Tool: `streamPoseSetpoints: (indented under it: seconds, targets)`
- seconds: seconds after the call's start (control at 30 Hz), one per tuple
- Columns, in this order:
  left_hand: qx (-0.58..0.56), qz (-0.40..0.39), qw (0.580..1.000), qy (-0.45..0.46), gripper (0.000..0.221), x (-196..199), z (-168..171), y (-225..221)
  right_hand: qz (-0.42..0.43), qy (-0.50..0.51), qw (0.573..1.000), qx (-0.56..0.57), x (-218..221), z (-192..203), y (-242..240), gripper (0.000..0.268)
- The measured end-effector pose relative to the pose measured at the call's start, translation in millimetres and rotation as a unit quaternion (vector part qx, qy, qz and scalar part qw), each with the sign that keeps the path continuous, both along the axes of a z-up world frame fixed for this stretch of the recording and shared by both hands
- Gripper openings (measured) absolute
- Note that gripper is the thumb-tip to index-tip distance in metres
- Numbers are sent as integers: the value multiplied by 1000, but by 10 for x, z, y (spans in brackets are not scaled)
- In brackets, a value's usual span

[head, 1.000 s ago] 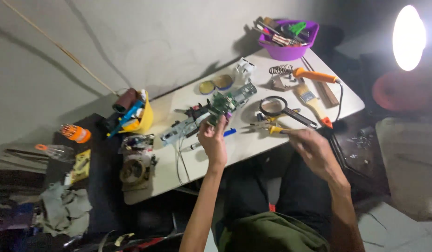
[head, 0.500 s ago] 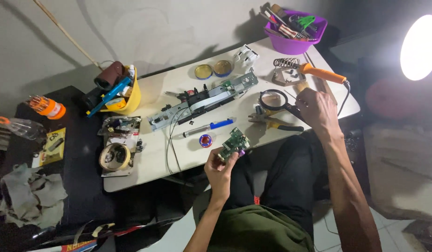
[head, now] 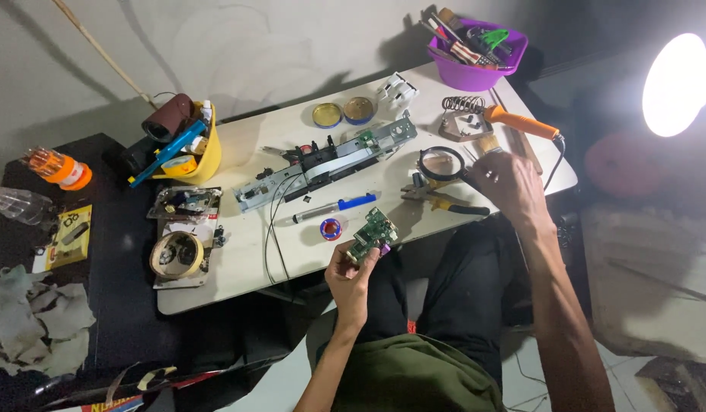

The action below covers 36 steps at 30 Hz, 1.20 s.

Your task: Inspecting and preparing a small circuit board for repair or assembly using a magnifying glass and hand tools.

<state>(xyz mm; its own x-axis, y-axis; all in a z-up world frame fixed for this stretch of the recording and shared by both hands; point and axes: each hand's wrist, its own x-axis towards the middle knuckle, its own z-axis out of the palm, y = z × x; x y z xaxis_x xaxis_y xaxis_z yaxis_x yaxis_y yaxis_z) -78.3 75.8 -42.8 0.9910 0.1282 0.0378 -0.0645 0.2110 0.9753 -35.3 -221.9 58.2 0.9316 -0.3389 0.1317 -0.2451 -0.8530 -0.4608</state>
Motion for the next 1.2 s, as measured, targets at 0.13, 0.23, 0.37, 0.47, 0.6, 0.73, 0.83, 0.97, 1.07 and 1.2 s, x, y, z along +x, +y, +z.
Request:
streamPoseSetpoints:
  seconds: [0.13,0.23,0.37,0.47,0.6,0.73,0.83,0.97,1.07,1.2]
  targets:
    - [27,-9,1000,-15,25,16,-125,16,5,30,1000,7,-184,13,133,39]
    - [29,-12,999,-23,25,29,-279,-9,12,14,1000,-18,-183,-111,75,35]
    - [26,0,1000,-8,27,-23,-257,-9,7,-35,999,-23,-113,-272,0,31]
    - [-1,4,1000,1,23,-82,-14,-23,-4,-81,996,-38,-112,-477,-106,29]
    - [30,5,1000,-1,24,-82,-192,72,-43,-74,994,-65,-361,-277,110,31]
    - [26,-11,1000,11,23,-90,-217,21,-102,-50,992,-55,-455,-187,204,34]
    - [6,-22,1000,17,23,-120,12,-80,-131,-28,990,-48,-384,-203,157,37]
    - [-6,-20,1000,11,24,-111,136,-122,-131,-17,989,-58,-299,-277,80,29]
    - [-5,-12,1000,6,24,12,-128,-21,-120,-16,992,-45,-284,-280,42,28]
    - [-15,5,1000,-9,25,88,72,-60,-107,-34,992,-53,-257,-180,159,31]
